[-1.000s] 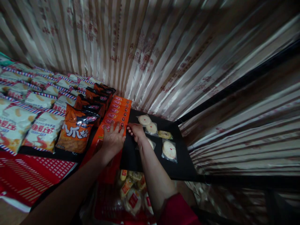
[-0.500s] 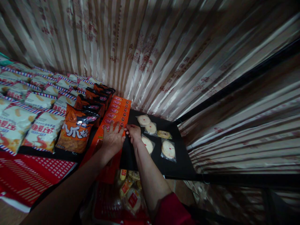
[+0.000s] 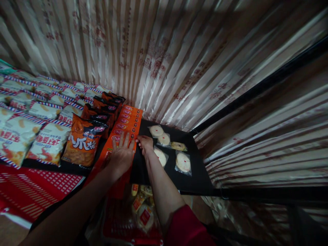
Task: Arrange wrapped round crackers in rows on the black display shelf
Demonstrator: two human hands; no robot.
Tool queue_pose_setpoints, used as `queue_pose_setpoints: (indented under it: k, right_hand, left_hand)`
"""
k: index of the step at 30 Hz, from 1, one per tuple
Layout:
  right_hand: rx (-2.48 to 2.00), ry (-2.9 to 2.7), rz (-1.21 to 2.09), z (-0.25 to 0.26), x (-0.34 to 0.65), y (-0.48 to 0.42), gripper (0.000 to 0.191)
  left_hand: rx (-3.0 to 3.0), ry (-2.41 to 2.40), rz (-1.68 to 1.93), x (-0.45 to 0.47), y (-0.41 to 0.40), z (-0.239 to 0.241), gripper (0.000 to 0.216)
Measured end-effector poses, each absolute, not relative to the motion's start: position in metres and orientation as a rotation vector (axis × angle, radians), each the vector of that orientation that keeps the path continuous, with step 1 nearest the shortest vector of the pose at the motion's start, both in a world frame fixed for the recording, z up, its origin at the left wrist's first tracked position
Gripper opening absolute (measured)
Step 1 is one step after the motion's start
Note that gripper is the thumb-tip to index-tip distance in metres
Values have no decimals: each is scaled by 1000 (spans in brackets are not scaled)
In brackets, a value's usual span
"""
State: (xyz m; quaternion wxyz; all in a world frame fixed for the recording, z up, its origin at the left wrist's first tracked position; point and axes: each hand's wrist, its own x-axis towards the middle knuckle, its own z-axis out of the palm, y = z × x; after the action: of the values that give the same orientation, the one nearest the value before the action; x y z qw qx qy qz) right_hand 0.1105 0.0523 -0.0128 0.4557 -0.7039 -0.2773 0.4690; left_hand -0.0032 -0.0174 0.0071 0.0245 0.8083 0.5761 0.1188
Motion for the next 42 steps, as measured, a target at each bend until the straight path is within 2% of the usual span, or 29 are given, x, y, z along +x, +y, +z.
queue_pose_setpoints:
  k: [6,11,18,24,42]
  right_hand:
    - [-1751,-675,1170,-11,110,53,10]
    - [-1746,-682,1164,-11,111,52,11]
    - [-1737,-694,1161,-10,110,51,10]
    - [-1738,-702,1159,-10,110,50,11]
    - [-1753,-695,1141,-7,109,49,12]
  left_hand:
    - [2493,1759,106,-16,-34,31,46]
    - [2504,1713,85,-26,-35,33,43]
    - [2425,1715,8,-24,-34,22,56]
    - [2435,1717,-48,-20,-34,34,58]
    - [2491,1731,193,-20,-28,25,49]
